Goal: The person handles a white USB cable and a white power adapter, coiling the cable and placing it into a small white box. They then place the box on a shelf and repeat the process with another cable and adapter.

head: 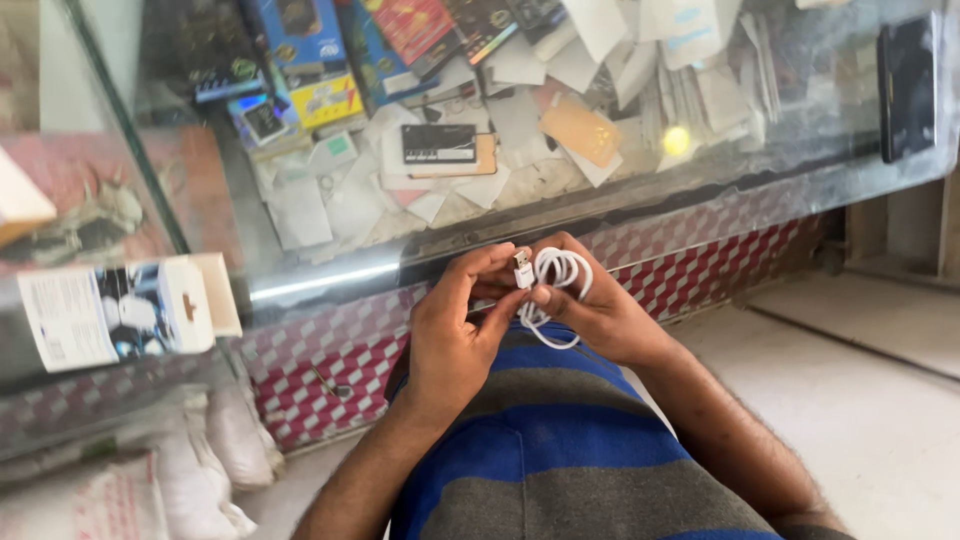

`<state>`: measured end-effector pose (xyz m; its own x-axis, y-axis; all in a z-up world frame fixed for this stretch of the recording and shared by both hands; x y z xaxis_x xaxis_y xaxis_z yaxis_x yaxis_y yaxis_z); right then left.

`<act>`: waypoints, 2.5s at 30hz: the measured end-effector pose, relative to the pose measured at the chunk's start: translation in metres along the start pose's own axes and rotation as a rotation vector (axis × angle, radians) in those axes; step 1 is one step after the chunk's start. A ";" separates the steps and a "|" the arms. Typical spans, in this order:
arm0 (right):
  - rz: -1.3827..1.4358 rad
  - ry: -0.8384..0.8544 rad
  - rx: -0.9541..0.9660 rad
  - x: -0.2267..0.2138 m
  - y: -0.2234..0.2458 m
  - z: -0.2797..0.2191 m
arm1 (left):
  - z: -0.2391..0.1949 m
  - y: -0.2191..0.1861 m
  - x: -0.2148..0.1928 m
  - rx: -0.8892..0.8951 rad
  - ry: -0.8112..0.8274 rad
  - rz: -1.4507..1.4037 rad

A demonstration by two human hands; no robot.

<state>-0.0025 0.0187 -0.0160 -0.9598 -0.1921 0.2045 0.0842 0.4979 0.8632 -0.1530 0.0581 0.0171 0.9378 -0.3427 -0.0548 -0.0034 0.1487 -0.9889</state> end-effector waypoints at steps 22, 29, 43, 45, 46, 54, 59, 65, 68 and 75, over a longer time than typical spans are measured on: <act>0.484 -0.321 -0.078 -0.009 -0.019 0.021 | -0.008 0.037 0.003 -0.273 0.073 -0.192; 0.253 -0.189 0.093 -0.015 -0.011 0.031 | 0.017 0.017 0.002 -0.086 -0.047 0.058; -0.096 0.354 0.298 -0.060 0.025 0.041 | 0.047 0.023 0.036 -0.321 -0.081 0.301; -0.199 0.340 0.310 -0.068 0.026 0.042 | 0.041 0.024 0.039 -0.322 -0.068 0.237; -0.270 0.319 0.304 -0.071 0.028 0.042 | 0.039 0.023 0.042 -0.312 -0.047 0.197; -0.846 0.181 0.034 -0.045 0.051 0.057 | 0.050 0.007 0.035 -0.214 -0.051 0.087; -0.923 0.095 -0.025 -0.009 0.055 0.065 | 0.049 -0.014 -0.005 0.009 -0.049 0.254; -0.772 0.111 -0.098 0.008 0.050 0.061 | 0.045 0.002 -0.025 -0.115 -0.031 0.015; -0.754 0.071 -0.225 0.012 0.054 0.058 | 0.046 0.016 -0.022 -0.248 0.058 -0.009; -0.571 -0.083 -0.056 -0.012 0.061 0.048 | 0.066 0.018 -0.003 -0.242 0.216 0.034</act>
<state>0.0017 0.0920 0.0118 -0.8747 -0.3495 -0.3359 -0.4416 0.2887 0.8495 -0.1328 0.1234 0.0084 0.8406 -0.5339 -0.0911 -0.1404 -0.0524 -0.9887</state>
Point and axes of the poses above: each hand's wrist, its own z-axis towards the middle knuckle, its own x-axis out of the palm, y = z × x, the point moved 8 cm from there along z, towards the middle knuckle, and after that the axes turned 9 degrees about x, right-handed, at the moved point
